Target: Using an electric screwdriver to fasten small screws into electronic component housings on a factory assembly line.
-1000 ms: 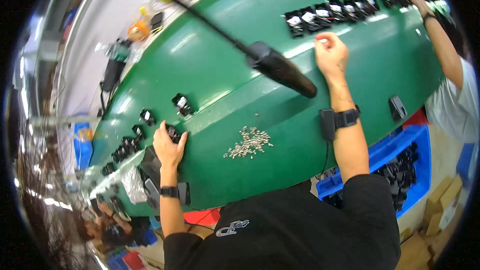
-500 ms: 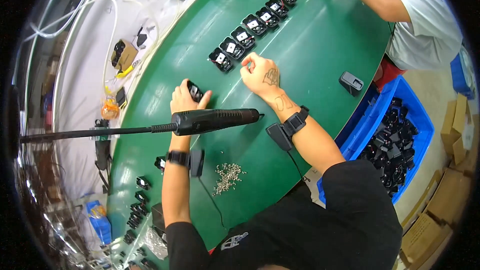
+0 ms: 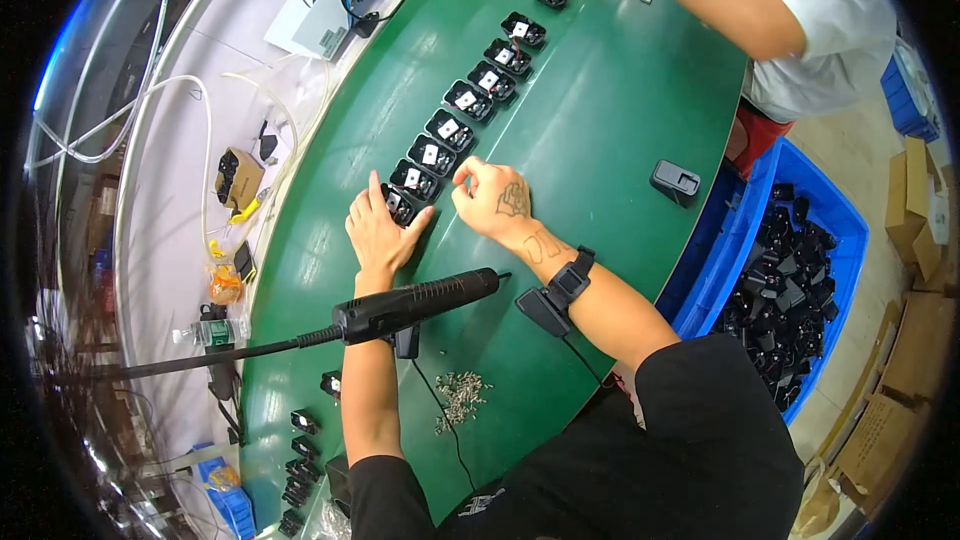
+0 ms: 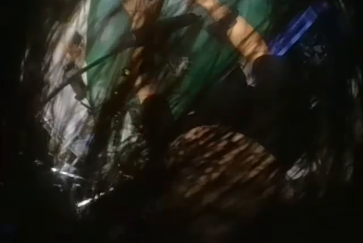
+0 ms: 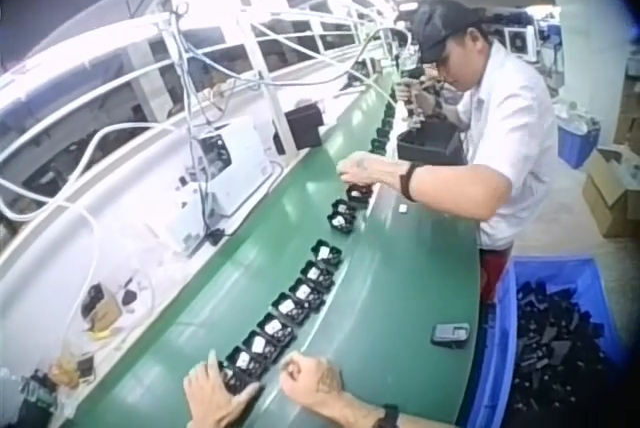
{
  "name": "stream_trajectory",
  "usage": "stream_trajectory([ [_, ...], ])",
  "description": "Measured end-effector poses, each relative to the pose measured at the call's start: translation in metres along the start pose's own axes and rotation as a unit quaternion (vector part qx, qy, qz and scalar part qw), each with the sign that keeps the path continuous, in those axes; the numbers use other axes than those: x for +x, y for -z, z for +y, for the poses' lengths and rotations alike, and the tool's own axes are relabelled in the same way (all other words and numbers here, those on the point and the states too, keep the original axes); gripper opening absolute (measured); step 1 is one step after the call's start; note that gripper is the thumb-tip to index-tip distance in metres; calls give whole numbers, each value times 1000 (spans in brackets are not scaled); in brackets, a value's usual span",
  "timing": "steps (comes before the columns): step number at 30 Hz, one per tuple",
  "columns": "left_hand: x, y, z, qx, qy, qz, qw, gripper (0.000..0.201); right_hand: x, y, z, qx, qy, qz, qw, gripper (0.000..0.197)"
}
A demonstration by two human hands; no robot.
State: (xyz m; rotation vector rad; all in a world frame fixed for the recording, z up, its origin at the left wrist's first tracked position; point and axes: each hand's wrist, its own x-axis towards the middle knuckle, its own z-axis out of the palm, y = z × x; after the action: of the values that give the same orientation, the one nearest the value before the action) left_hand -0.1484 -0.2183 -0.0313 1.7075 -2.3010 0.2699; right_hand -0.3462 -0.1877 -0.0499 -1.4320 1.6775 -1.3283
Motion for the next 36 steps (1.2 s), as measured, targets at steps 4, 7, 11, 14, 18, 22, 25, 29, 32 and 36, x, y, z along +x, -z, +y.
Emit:
stream_trajectory([
  [4,-20,20,0,-48,3,109,993,102,3,-3,0,-2,-9,-21,1000,7],
  [7,-79,55,12,-216,-22,64,974,76,8,5,1,-4,6,-15,1000,6],
  [11,-209,90,37,-179,26,-62,982,75,13,-4,0,-17,9,-22,1000,8],
  [14,-262,98,46,-130,85,-55,986,79,6,-12,-4,-13,27,-10,999,11],
  [18,-270,76,62,-101,104,-48,988,59,10,-8,26,-50,58,0,997,12],
  [22,-280,70,57,-127,83,12,988,43,12,-6,28,-6,79,20,997,12],
  [25,-281,67,55,-153,59,59,985,31,11,2,19,141,82,-38,986,19],
  [29,-284,56,41,-216,63,122,967,18,-37,11,-39,308,70,-145,937,20],
  [32,-287,59,36,-302,77,154,938,15,-52,9,-43,312,79,-202,925,24],
  [36,-291,62,31,-371,97,166,908,14,-34,4,-49,316,-20,-262,911,27],
])
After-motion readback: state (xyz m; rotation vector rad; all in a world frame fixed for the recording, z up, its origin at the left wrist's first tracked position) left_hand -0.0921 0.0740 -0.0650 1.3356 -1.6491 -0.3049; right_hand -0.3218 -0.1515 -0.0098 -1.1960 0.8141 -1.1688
